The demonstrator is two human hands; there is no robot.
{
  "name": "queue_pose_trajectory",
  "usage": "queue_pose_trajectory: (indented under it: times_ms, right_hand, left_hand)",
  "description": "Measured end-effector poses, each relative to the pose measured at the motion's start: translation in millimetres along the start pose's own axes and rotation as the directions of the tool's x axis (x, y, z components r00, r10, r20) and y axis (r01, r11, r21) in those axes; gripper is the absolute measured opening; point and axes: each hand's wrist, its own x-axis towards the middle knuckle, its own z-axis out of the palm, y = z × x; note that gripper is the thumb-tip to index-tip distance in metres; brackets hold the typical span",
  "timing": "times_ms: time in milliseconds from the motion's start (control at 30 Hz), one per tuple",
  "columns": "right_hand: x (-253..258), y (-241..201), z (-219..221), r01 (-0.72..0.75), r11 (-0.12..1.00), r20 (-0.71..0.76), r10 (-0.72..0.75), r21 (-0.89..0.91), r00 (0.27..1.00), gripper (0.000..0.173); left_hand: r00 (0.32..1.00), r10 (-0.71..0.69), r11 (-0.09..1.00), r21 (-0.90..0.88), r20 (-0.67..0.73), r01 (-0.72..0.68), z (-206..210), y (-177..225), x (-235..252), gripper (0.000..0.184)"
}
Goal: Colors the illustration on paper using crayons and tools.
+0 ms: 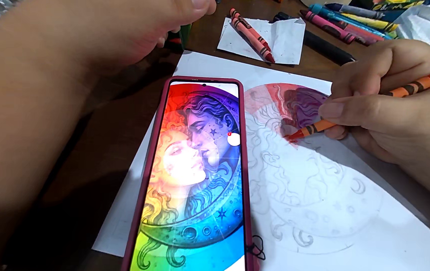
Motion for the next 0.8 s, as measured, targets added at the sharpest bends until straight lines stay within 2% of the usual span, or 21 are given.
queue_pose_trajectory:
  times_ms: [400, 800]
  right_hand:
    - [0.0, -0.1, 0.8, -0.010, 1.000, -0.012, 0.010, -0.001, 1.000, 0.027]
    - [0.1, -0.9, 1.9, -0.009, 1.000, -0.016, 0.009, -0.015, 1.000, 0.027]
  left_hand:
    - [0.999, -0.053, 0.998, 0.038, -0.004, 0.053, 0.0, 2.2, -1.1, 0.011]
    - [1.000, -0.030, 0.999, 0.041, 0.008, 0.029, -1.1, -0.7, -0.5, 0.011]
